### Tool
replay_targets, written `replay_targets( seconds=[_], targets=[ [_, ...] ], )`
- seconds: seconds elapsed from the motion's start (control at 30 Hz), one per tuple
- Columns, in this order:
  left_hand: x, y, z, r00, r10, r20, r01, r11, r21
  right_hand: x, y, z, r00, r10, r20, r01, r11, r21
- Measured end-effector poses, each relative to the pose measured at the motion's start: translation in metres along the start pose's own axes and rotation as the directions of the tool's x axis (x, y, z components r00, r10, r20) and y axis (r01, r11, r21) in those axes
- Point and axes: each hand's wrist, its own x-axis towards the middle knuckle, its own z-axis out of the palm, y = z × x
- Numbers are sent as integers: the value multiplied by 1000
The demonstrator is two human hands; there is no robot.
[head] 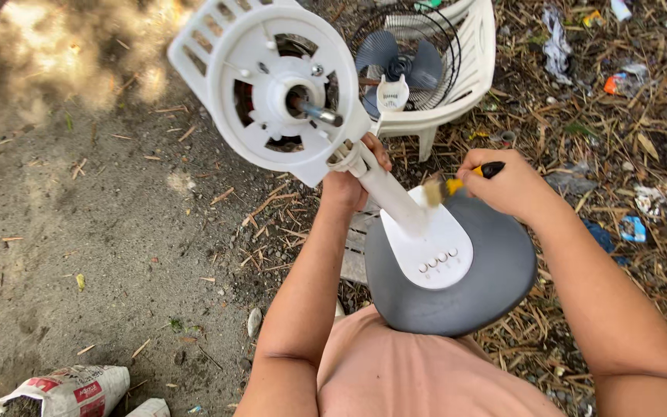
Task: The person services a disassembled pedestal fan set on a stone outdoors. They use a brush to sweep dust off the motor housing, stand, and rear grille, lift the motor head off the pole, and then hold the fan head on their lap while filing the motor shaft with a long metal file.
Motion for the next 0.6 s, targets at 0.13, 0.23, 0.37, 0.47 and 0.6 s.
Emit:
replay_targets(
  seconds=[0.13, 0.23, 0.37, 0.47, 0.6],
  targets=[
    [14, 7, -2, 997, 52, 62, -50, 998, -30, -6, -15, -6, 929, -270, -254, 310, 942, 130],
    [28, 19, -6, 999, 36, 34, -35, 999, -28, -23, -35, -18, 817, -417, -398, 512, 842, 169],
    [30, 29, -10, 1000, 28, 12, -28, 999, -23, -54, -72, -32, 609, -521, -598, 746, 632, 209],
    [22, 28, -13, 995, 53, 88, -50, 998, -34, -62, -105, -29, 431, -618, -658, 861, 500, 95],
    [13, 15, -17, 996, -52, 71, 57, 996, -69, -56, -136, -24, 343, -816, -465, 892, 438, -112]
  ],
)
